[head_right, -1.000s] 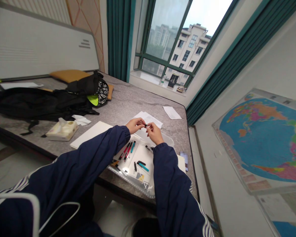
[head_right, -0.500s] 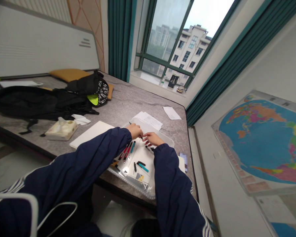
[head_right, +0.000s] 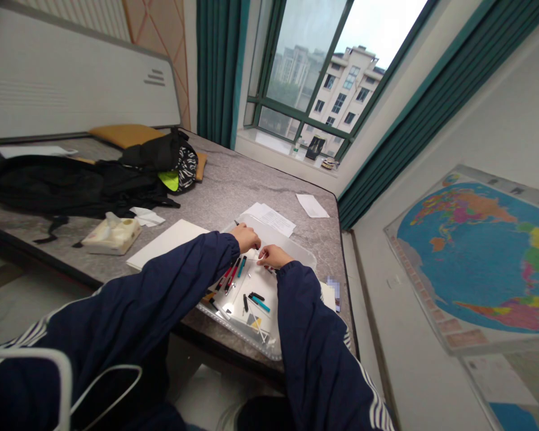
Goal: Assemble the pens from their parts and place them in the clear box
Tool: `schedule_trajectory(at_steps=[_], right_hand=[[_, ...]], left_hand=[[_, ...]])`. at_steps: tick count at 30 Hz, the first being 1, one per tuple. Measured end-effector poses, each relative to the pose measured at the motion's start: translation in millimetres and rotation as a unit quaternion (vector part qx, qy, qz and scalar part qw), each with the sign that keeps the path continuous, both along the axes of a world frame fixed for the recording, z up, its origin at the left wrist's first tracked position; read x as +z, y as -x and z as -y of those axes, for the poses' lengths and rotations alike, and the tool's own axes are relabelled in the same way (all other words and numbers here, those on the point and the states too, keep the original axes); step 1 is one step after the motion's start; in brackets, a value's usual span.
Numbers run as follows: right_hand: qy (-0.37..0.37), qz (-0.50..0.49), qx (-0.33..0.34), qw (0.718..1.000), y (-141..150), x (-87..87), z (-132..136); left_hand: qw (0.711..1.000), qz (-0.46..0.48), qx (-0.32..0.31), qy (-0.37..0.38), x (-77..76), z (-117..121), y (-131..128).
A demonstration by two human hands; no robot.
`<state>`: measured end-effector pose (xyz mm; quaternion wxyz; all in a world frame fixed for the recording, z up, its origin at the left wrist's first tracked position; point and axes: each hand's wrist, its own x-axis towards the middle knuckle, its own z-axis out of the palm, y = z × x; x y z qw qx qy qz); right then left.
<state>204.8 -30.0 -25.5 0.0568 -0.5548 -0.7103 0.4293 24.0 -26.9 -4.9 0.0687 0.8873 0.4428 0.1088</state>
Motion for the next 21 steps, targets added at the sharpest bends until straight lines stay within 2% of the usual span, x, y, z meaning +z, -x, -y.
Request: schedule_trajectory(at_steps=[5,10,13,15,18,21], right_hand=[[0.039,-0.016,0.002,0.999,2.5,1.4,2.2],[0.072,0.064,0.027,0.995,0.8,-2.4,2.0],[0.053,0.060,0.037,0.996,0.0,-2.5,0.1],[0.017,0.031,0.015,0.999,0.0,-0.3,-2.3],[-0.032,-0.016,-0.029,0.999,1.3,4.2,-5.2],[-0.023,-0.044,-0.048,0.998,3.7,7.7,-5.7]], left_hand=[[0.999,-0.018,0.001,0.051,-0.4,7.2,-7.3],[0.998,-0.026,-0.010,0.048,-5.6,4.8,-8.9],[0.995,0.087,-0.011,0.041,-10.4,-2.3,-5.9],[0.980,0.194,-0.005,0.038,-13.1,-5.4,-4.2],[0.937,0.344,-0.014,0.051,-14.0,-6.6,-3.4],[0.877,0.474,0.002,0.083,-10.4,-8.0,-4.3]])
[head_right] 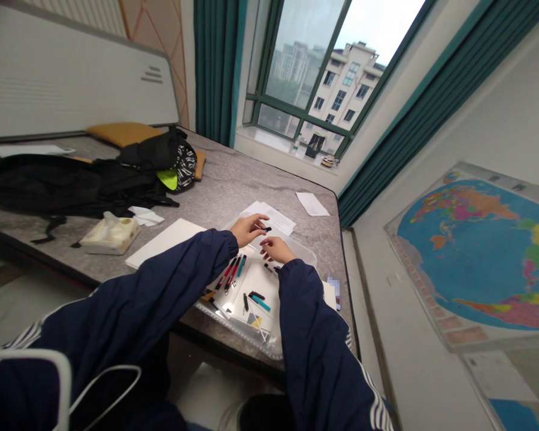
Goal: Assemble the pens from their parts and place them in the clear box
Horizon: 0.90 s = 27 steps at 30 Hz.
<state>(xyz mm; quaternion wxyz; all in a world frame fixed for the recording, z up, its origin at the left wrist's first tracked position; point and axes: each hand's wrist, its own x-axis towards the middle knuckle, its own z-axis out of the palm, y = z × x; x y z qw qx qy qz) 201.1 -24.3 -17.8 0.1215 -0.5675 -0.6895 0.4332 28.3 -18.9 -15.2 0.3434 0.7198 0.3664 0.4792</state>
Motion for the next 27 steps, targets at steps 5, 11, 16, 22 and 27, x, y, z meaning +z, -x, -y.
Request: schedule_trajectory(at_steps=[5,11,16,22,27], right_hand=[[-0.008,-0.112,0.038,0.993,1.3,1.3,-0.5],[-0.106,-0.145,0.040,0.983,-0.1,-3.6,-9.4],[-0.183,-0.134,0.019,0.974,-2.0,-8.5,-14.8],[-0.210,-0.098,0.000,0.973,-6.5,-8.7,-14.6],[-0.215,-0.074,0.009,0.974,-5.4,-3.2,-10.7]], left_hand=[[0.988,0.138,-0.027,0.063,8.5,-5.5,0.0],[0.966,0.192,-0.122,0.120,11.8,-3.5,-0.3],[0.944,0.206,-0.205,0.156,12.7,0.3,-1.2],[0.951,0.159,-0.230,0.136,13.3,-2.2,4.2],[0.949,0.149,-0.248,0.123,14.8,-2.8,5.8]])
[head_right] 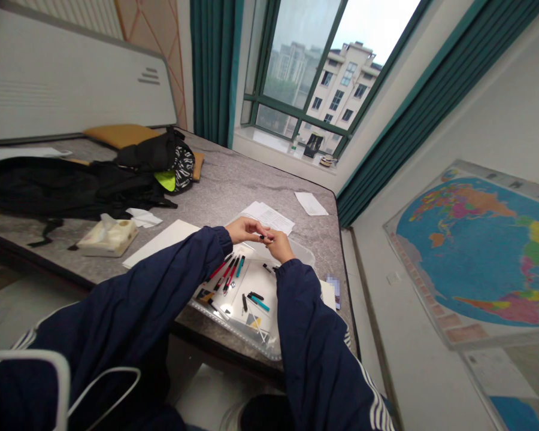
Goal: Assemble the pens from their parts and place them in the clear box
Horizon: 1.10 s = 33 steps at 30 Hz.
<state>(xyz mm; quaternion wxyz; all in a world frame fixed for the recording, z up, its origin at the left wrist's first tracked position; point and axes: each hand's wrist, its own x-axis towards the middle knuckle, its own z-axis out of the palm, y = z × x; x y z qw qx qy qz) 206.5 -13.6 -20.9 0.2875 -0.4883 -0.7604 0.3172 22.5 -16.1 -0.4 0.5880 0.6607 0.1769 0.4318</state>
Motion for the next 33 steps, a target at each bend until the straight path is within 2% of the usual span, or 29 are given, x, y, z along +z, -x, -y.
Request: schedule_trajectory(at_steps=[13,15,18,21,23,26,30,33], right_hand=[[-0.012,0.002,-0.002,1.000,-0.6,-3.8,-2.3],[0.010,-0.011,-0.001,1.000,-0.2,-4.2,-1.7],[0.037,-0.019,0.013,0.999,1.2,-2.4,1.4],[0.024,-0.001,0.030,0.999,3.0,1.4,5.5],[-0.002,0.020,0.014,1.000,4.4,4.2,7.8],[-0.009,0.023,-0.003,1.000,6.6,7.5,9.9],[0.092,-0.072,0.077,0.990,9.0,9.1,9.5],[0.127,-0.086,0.052,0.987,9.7,9.3,8.7]], left_hand=[[1.000,-0.015,-0.014,0.005,-0.3,0.8,1.8],[0.999,-0.013,0.014,0.028,0.4,1.2,1.7],[0.994,0.012,0.094,0.061,0.6,-0.1,1.2],[0.984,0.025,0.160,0.074,-0.2,-2.7,1.7],[0.978,0.007,0.191,0.087,-1.0,-4.5,3.0],[0.967,-0.031,0.220,0.122,-2.8,-7.6,5.7],[0.959,-0.051,0.234,0.153,-6.0,-12.0,7.6],[0.959,-0.052,0.228,0.159,-7.6,-13.6,7.4]])
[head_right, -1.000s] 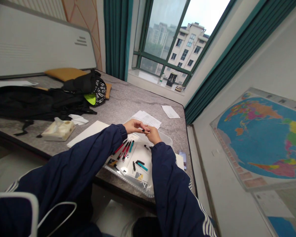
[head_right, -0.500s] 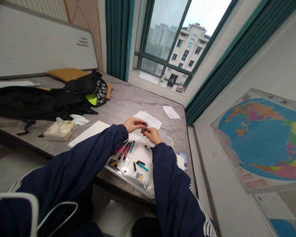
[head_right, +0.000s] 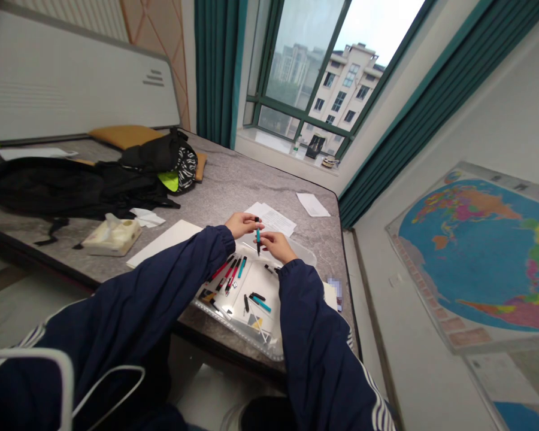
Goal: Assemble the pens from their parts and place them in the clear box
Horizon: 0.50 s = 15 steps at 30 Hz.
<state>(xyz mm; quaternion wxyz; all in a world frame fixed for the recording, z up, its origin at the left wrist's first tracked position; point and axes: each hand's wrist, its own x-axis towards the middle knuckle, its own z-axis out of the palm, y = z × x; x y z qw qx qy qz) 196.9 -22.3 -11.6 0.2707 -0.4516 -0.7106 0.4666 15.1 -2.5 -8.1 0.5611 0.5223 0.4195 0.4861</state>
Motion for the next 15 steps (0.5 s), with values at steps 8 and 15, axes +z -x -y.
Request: schedule_trajectory(at_steps=[8,15], right_hand=[[0.114,-0.050,0.000,0.992,0.1,1.0,3.8],[0.079,-0.022,-0.042,0.996,-0.1,-4.6,1.7]], left_hand=[[0.999,0.028,0.017,0.025,3.2,2.3,0.0],[0.998,0.044,0.016,0.052,9.2,5.8,-2.3]])
